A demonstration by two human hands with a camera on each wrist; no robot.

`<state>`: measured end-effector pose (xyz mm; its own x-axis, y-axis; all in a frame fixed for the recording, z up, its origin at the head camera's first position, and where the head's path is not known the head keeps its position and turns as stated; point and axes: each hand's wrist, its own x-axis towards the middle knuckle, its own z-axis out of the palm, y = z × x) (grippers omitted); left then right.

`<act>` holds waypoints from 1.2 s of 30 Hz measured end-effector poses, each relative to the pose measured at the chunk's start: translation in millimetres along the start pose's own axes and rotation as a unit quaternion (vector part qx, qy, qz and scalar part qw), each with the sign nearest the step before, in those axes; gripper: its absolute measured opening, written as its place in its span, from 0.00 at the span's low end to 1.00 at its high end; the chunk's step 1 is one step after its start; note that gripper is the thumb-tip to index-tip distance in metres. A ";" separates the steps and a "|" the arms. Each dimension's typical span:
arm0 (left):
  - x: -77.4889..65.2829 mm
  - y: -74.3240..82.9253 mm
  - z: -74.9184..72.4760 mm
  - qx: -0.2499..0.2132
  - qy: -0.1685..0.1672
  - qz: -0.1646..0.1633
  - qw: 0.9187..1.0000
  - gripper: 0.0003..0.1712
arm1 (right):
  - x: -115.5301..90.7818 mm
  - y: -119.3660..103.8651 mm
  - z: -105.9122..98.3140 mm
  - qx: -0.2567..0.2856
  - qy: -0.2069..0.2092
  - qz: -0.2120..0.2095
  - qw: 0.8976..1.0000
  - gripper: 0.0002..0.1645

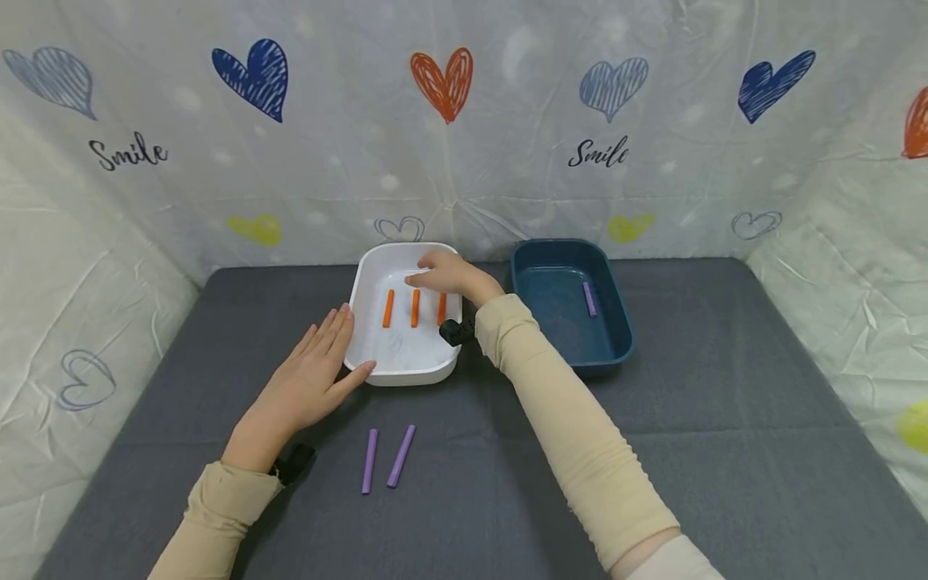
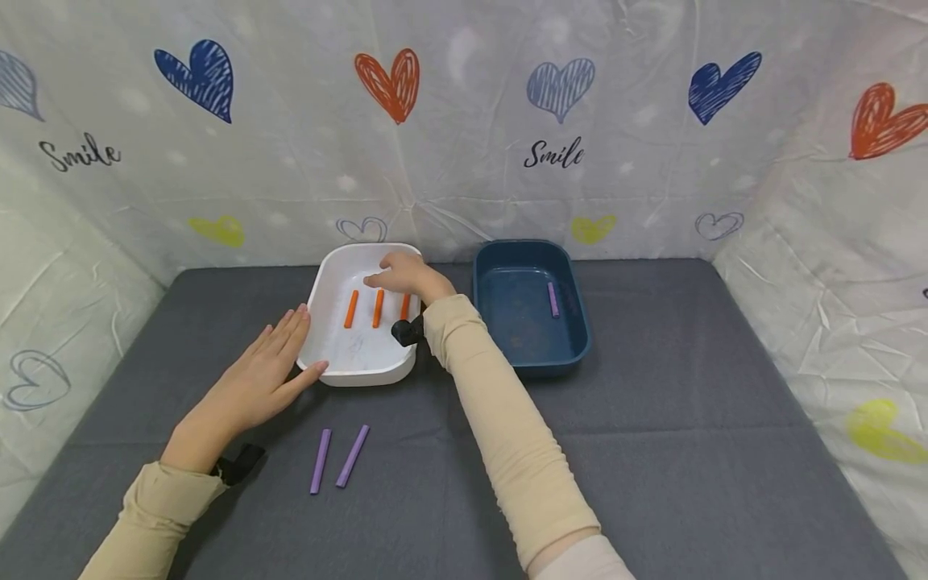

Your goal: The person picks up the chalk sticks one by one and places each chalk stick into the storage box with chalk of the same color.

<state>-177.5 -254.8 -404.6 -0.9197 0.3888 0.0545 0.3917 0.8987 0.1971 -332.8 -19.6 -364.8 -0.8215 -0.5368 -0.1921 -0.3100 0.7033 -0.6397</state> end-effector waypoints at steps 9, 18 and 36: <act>-0.8 0.2 0.2 -0.004 0.000 -0.004 1.000 0.50 | -16.5 -5.3 -24.4 0.060 -0.012 -0.019 0.998 0.37; -1.7 -1.5 1.0 -0.001 0.003 0.001 1.000 0.50 | -38.2 -14.6 -43.3 0.056 0.027 -0.046 0.997 0.33; -4.4 -2.2 0.3 -0.003 0.010 0.004 1.000 0.50 | -107.5 -10.5 -64.8 0.101 0.156 -0.064 0.980 0.25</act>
<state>-174.3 -258.4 -405.6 -0.9169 0.3918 0.0766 0.3990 0.8944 0.2021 -272.3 60.9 -289.2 -0.8986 -0.4231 0.1163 -0.3446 0.5161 -0.7841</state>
